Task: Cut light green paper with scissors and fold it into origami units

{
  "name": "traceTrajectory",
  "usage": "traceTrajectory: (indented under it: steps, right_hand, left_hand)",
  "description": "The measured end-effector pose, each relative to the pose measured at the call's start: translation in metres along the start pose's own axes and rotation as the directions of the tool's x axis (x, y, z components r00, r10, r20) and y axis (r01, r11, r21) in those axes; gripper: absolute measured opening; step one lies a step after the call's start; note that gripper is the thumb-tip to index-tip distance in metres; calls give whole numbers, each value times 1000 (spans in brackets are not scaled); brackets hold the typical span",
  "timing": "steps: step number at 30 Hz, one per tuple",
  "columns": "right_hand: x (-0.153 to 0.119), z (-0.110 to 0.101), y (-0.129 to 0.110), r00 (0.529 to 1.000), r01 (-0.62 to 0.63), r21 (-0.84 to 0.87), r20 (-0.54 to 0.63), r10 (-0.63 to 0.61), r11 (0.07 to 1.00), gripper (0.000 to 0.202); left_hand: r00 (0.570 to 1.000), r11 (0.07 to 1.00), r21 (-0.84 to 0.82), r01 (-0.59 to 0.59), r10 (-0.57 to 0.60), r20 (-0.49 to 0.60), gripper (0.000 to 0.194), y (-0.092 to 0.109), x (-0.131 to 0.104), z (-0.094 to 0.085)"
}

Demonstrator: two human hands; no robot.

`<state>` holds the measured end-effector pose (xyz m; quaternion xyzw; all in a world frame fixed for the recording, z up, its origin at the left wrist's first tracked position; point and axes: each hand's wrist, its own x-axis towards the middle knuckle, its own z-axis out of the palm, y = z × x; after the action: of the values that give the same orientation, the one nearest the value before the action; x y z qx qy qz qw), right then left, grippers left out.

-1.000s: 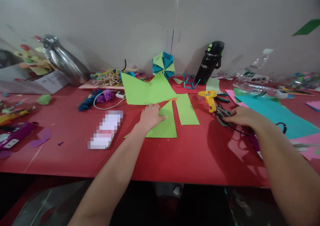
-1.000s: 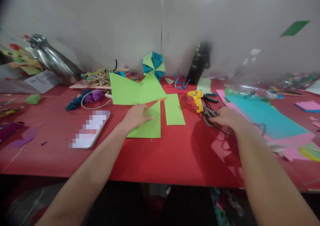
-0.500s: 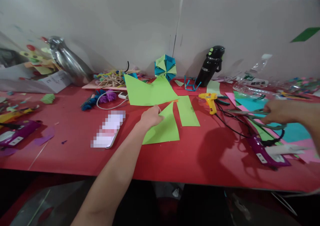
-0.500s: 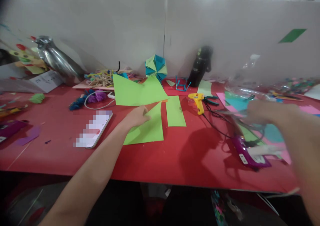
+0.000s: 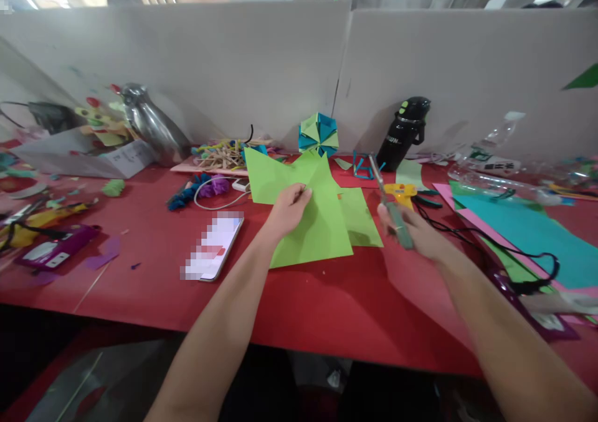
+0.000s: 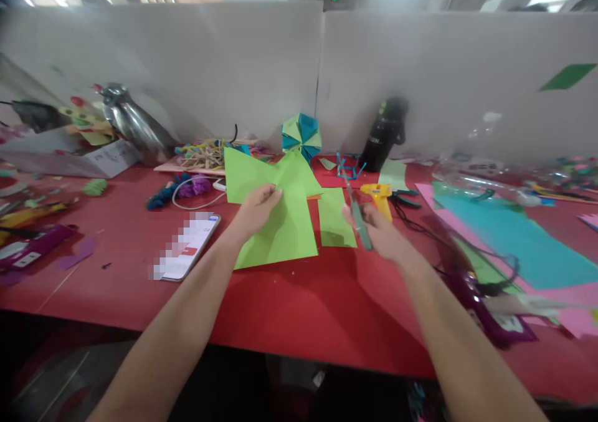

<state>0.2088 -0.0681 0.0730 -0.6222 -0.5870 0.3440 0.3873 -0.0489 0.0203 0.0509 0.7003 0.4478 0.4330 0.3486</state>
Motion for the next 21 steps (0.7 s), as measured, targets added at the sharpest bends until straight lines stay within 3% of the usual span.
traceTrajectory:
  steps: [2, 6, 9, 15, 21]
  right_hand:
    - [4, 23, 2, 995, -31, 107, 97, 21, 994, 56]
    - [2, 42, 18, 995, 70, 72, 60, -74, 995, 45]
    - [-5, 45, 24, 991, 56, 46, 122, -61, 997, 43]
    - [-16, 41, 13, 976, 38, 107, 211, -60, 993, 41]
    - [-14, 41, 15, 956, 37, 229, 276, -101, 973, 38]
  left_hand:
    - [997, 1000, -6, -27, 27, -79, 33, 2, -1, -2]
    - [988, 998, 0, -61, 60, -146, 33, 4, -2, -3]
    - [987, 997, -6, -79, 77, -138, 34, 6, -4, -2]
    - [981, 993, -14, -121, 118, -152, 34, 10, -7, 0]
    - [982, 988, -63, -139, 130, -135, 11, 15, -9, -1]
